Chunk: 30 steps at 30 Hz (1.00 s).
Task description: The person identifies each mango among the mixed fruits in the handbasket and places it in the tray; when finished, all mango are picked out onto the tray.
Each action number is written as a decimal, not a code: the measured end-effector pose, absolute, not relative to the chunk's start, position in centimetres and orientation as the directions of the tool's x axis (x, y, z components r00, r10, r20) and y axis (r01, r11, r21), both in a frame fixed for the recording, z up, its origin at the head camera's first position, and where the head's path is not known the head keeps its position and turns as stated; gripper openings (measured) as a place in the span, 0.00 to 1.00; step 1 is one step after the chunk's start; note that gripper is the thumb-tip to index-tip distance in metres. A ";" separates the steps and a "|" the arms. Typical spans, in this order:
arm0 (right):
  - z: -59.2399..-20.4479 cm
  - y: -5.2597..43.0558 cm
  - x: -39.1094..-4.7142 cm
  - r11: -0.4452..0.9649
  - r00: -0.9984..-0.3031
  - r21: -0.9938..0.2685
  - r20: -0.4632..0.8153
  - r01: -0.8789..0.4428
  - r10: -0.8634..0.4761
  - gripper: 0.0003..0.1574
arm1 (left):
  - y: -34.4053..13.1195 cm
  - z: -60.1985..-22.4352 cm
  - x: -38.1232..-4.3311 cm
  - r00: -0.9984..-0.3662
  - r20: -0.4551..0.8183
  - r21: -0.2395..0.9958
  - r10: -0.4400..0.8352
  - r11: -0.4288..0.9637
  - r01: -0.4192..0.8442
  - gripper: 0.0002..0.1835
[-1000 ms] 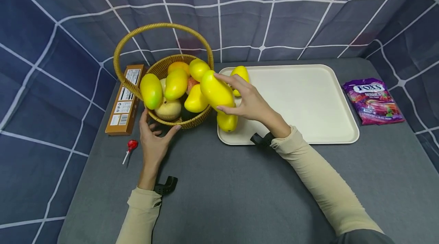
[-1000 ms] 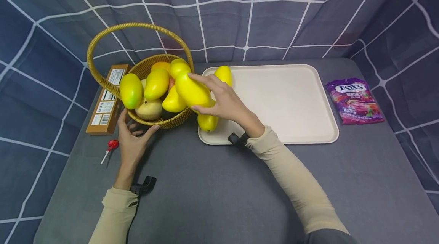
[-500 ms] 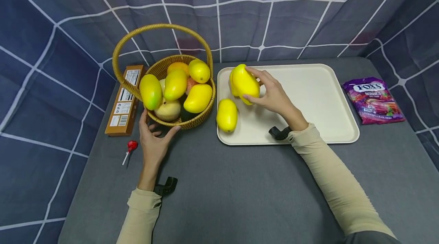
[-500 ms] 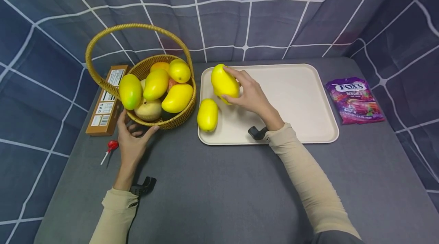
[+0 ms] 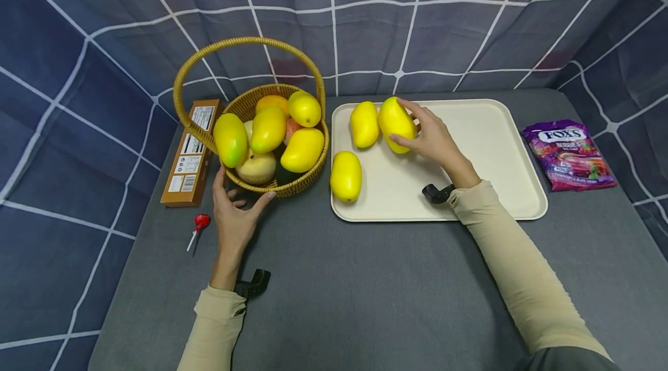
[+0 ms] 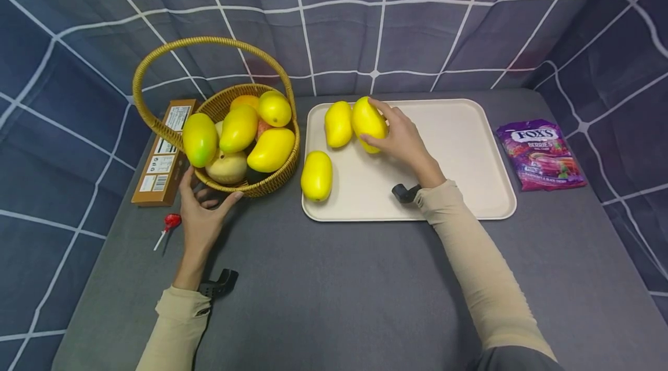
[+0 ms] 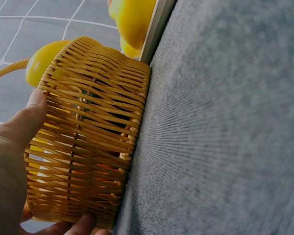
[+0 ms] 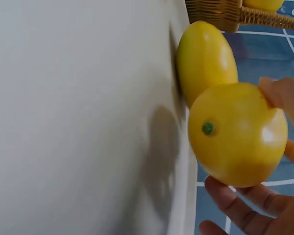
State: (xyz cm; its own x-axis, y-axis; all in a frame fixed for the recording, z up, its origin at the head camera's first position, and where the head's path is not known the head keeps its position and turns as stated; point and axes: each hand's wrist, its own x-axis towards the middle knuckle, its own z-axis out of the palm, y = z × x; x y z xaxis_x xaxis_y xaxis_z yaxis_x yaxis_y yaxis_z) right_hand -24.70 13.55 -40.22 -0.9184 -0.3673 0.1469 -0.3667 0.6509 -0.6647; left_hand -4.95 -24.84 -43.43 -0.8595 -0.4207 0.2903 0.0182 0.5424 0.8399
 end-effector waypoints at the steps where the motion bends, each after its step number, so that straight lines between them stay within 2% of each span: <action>1: -40.4 13.7 -24.9 0.658 -0.924 -0.667 0.129 -0.350 -0.360 0.53 | -24.8 -43.5 -5.0 -0.860 0.289 0.840 -0.420 0.542 0.018 0.57; 8: -41.5 14.1 -25.8 0.681 -0.948 -0.685 0.044 -0.257 -0.314 0.51 | -24.9 -43.6 -5.0 -0.862 0.284 0.845 -0.421 0.535 0.017 0.57; 14: -41.5 14.2 -26.1 0.680 -0.947 -0.691 0.019 -0.245 -0.322 0.48 | -24.9 -43.5 -5.0 -0.860 0.279 0.842 -0.427 0.540 0.005 0.57; 21: -41.5 14.2 -26.3 0.671 -0.924 -0.695 -0.025 -0.257 -0.380 0.60 | -24.9 -43.5 -5.0 -0.861 0.293 0.839 -0.417 0.543 0.022 0.57; 30: -41.2 14.1 -26.7 0.705 -0.930 -0.677 -0.079 -0.213 -0.358 0.60 | -24.9 -43.5 -5.0 -0.860 0.290 0.838 -0.420 0.545 0.017 0.58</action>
State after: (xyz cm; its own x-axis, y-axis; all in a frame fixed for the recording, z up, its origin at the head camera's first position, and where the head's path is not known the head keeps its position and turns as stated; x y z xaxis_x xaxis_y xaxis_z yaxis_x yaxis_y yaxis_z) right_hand -26.74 14.08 -41.22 -0.9305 -0.3577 -0.0792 -0.2133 0.7047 -0.6767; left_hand -5.00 -24.91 -43.53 -0.8598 -0.4201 0.2904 0.0165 0.5454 0.8380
